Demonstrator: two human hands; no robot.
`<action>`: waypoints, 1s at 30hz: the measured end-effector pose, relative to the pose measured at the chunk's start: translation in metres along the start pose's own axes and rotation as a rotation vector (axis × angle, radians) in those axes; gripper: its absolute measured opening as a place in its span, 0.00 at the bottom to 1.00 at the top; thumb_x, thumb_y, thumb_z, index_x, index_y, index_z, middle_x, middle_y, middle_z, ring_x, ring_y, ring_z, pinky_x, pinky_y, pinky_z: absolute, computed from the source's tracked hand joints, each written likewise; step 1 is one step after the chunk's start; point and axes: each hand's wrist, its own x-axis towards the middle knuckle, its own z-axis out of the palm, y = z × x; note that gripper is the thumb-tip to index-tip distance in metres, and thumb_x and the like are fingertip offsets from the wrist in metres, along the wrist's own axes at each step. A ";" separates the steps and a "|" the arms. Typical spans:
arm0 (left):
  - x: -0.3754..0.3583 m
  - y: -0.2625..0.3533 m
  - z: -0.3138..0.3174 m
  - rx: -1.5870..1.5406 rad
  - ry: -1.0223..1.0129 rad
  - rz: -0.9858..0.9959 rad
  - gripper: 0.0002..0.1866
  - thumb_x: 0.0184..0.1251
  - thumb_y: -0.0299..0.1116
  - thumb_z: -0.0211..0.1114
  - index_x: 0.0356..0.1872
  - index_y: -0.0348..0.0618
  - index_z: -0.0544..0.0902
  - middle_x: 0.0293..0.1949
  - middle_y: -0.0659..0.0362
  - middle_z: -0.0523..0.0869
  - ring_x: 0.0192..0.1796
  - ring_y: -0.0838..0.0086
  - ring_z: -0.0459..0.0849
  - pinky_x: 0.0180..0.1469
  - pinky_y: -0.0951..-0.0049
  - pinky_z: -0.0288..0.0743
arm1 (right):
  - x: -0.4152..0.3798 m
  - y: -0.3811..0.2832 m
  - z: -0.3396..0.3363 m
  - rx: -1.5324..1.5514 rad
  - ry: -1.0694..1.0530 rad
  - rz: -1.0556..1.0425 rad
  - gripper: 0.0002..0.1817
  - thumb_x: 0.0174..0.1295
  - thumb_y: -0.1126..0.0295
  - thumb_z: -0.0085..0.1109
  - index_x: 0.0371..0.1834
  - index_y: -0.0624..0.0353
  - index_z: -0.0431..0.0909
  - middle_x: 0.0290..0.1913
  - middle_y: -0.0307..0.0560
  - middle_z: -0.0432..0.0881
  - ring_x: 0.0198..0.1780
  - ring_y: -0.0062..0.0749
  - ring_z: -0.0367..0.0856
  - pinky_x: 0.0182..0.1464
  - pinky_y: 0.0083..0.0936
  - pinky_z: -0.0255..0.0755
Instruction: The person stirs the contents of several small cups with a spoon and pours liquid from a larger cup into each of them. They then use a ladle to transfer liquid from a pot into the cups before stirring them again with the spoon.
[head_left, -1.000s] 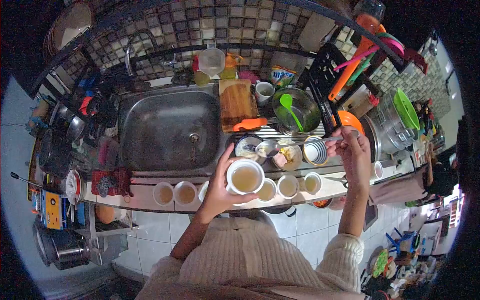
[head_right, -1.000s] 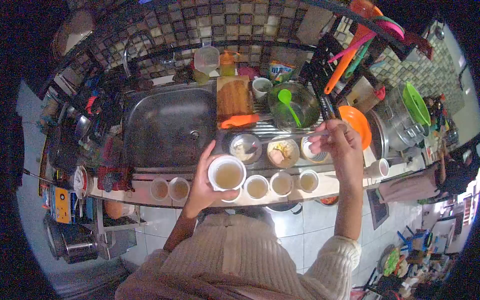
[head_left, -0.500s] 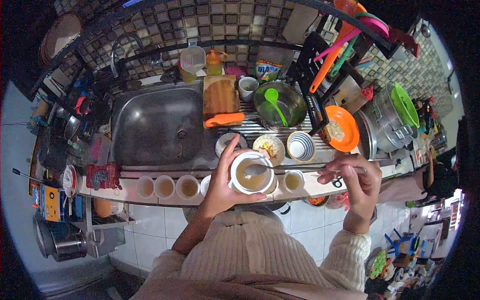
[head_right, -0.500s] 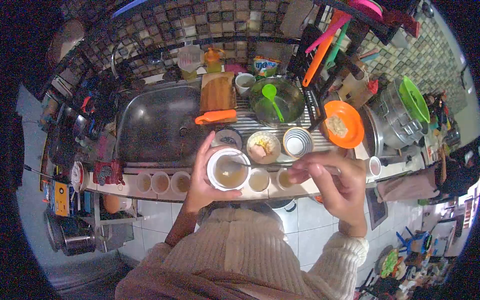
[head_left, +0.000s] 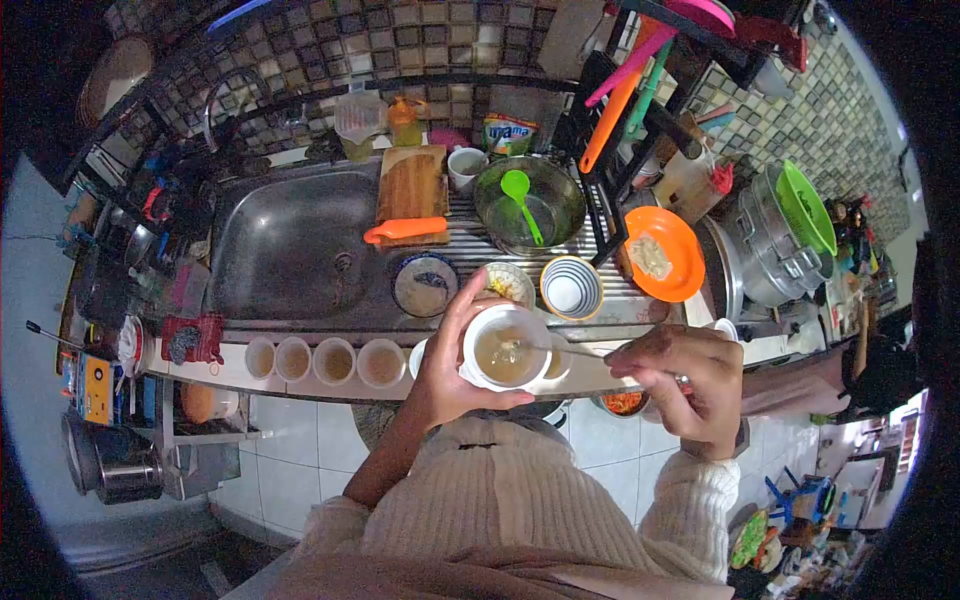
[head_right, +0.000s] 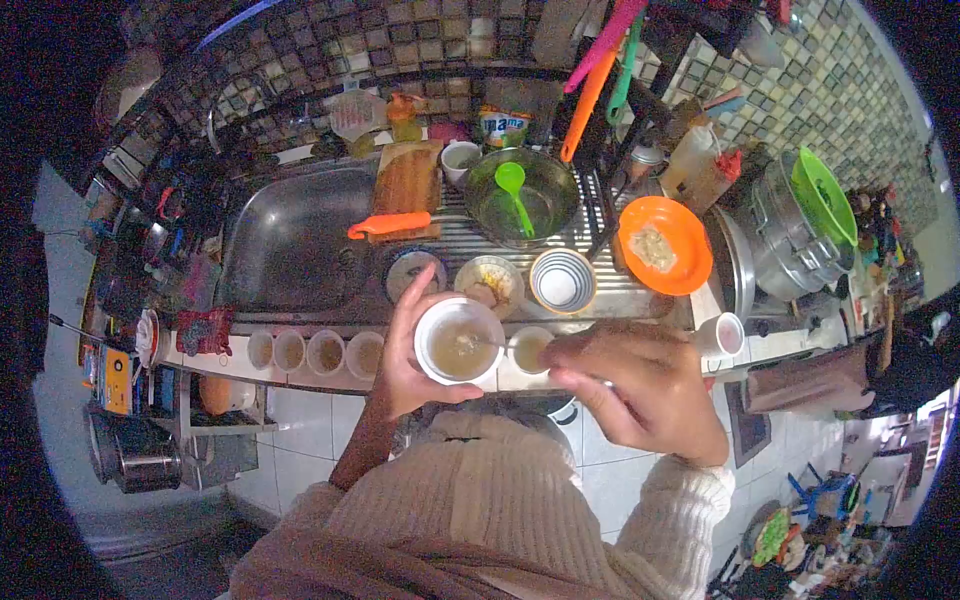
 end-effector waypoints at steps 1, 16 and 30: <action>0.000 -0.001 0.005 -0.011 0.004 -0.008 0.63 0.27 0.30 0.81 0.68 0.39 0.46 0.54 0.53 0.72 0.58 0.68 0.71 0.62 0.66 0.61 | -0.001 0.002 -0.003 0.025 -0.027 -0.056 0.05 0.52 0.74 0.61 0.31 0.62 0.80 0.29 0.45 0.82 0.30 0.35 0.82 0.33 0.25 0.75; -0.004 -0.010 0.051 0.020 0.031 -0.022 0.62 0.28 0.28 0.81 0.68 0.42 0.47 0.55 0.54 0.72 0.58 0.69 0.71 0.61 0.66 0.64 | -0.023 0.020 -0.026 0.045 -0.066 -0.124 0.07 0.51 0.72 0.63 0.29 0.63 0.78 0.29 0.47 0.82 0.28 0.36 0.81 0.30 0.27 0.74; -0.009 -0.012 0.070 0.056 0.038 -0.063 0.61 0.29 0.29 0.80 0.68 0.41 0.48 0.54 0.53 0.72 0.58 0.68 0.71 0.61 0.67 0.63 | -0.022 0.036 -0.023 -0.058 -0.162 -0.200 0.07 0.53 0.69 0.60 0.33 0.59 0.78 0.29 0.46 0.81 0.29 0.40 0.81 0.31 0.31 0.74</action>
